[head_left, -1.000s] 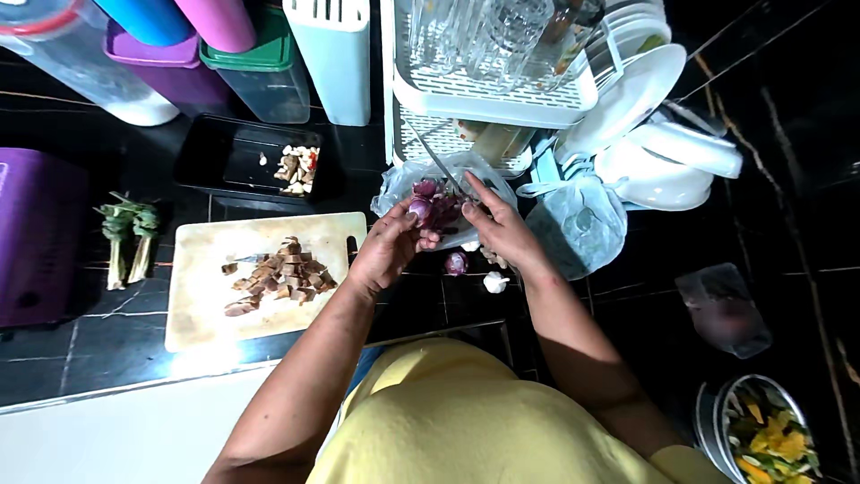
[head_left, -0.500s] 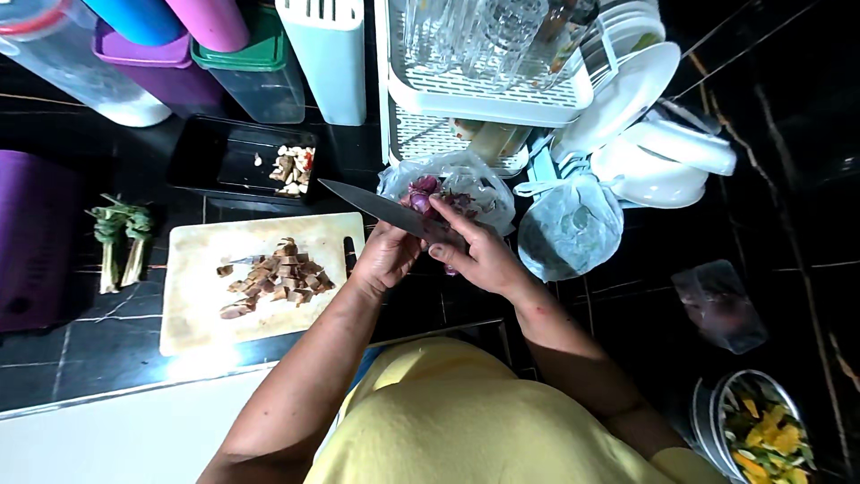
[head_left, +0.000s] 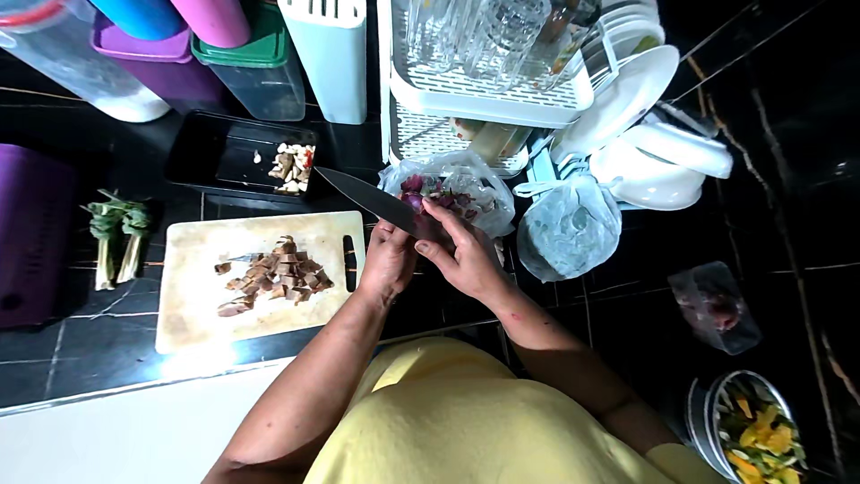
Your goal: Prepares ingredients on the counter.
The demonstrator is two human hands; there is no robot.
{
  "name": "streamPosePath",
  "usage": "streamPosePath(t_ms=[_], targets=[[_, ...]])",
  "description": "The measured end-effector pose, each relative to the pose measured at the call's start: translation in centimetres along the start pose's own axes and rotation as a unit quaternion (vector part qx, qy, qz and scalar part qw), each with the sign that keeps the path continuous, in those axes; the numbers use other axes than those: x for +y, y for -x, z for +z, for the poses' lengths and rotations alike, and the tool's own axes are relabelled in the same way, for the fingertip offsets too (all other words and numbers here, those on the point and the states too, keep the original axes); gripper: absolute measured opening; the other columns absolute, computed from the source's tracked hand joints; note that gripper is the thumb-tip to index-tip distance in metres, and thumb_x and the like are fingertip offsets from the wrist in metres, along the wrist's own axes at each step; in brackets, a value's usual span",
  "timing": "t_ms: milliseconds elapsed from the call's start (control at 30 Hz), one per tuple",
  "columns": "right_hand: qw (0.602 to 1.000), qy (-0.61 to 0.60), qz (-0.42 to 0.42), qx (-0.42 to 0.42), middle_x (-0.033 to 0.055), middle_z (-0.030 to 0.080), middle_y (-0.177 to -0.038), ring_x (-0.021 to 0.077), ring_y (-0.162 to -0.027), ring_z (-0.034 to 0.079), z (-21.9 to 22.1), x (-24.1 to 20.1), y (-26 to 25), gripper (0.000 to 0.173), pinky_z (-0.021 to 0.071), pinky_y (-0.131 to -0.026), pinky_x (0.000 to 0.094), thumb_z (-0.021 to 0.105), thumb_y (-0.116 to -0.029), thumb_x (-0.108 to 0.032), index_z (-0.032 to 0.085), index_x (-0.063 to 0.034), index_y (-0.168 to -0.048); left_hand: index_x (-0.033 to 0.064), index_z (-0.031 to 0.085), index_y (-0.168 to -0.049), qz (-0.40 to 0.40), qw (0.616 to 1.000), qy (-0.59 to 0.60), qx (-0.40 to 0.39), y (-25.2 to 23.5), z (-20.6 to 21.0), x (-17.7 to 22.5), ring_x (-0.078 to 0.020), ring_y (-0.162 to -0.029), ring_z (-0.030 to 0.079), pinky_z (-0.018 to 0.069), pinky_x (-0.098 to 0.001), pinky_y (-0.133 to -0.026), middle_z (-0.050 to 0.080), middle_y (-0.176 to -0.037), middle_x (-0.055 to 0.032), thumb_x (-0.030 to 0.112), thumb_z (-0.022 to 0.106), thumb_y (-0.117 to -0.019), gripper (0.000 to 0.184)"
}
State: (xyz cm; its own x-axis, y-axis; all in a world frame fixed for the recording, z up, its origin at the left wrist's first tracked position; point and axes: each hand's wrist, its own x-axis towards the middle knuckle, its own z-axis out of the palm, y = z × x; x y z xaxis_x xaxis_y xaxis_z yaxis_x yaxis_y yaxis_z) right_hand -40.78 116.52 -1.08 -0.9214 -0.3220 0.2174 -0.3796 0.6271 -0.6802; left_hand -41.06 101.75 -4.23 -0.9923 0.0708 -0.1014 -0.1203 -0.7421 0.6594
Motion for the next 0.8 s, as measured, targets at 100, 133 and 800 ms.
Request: streamPosePath(t_ms=[100, 133, 800], targets=[[0.998, -0.036, 0.021, 0.041, 0.0099, 0.071, -0.116, 0.0223, -0.092, 0.070, 0.5, 0.3, -0.4, 0.050, 0.0598, -0.076, 0.0480, 0.067, -0.0990, -0.037, 0.059, -0.0116, -0.141, 0.0109, 0.059, -0.130, -0.007, 1.000, -0.021, -0.022, 0.2, 0.3, -0.3, -0.0144, -0.106, 0.068, 0.0570, -0.0358, -0.096, 0.069, -0.116, -0.0047, 0.012, 0.053, -0.1051, 0.025], [0.997, -0.069, 0.032, 0.028, 0.0110, 0.070, -0.116, 0.0208, -0.094, 0.070, 0.1, 0.5, -0.6, 0.048, 0.0596, -0.080, 0.0457, 0.066, -0.1000, -0.034, 0.059, -0.0092, -0.141, 0.0104, 0.057, -0.133, -0.014, 0.999, -0.024, -0.028, 0.2, 0.3, -0.4, -0.0146, -0.107, 0.067, 0.0564, -0.0358, -0.097, 0.069, -0.118, -0.0050, 0.013, 0.051, -0.1058, 0.028], [0.895, -0.338, 0.219, -0.192, -0.0001, 0.049, -0.072, 0.0063, -0.044, 0.036, -4.2, 2.6, -2.3, 0.046, 0.0335, -0.038, 0.0199, 0.049, -0.1075, -0.034, 0.044, -0.0246, -0.152, 0.0157, 0.064, -0.119, -0.134, 0.986, -0.010, -0.095, -1.1, -1.8, 0.7, -0.0088, -0.077, 0.064, 0.0551, -0.0219, -0.068, 0.067, -0.100, -0.0030, 0.032, 0.035, -0.1063, 0.036]])
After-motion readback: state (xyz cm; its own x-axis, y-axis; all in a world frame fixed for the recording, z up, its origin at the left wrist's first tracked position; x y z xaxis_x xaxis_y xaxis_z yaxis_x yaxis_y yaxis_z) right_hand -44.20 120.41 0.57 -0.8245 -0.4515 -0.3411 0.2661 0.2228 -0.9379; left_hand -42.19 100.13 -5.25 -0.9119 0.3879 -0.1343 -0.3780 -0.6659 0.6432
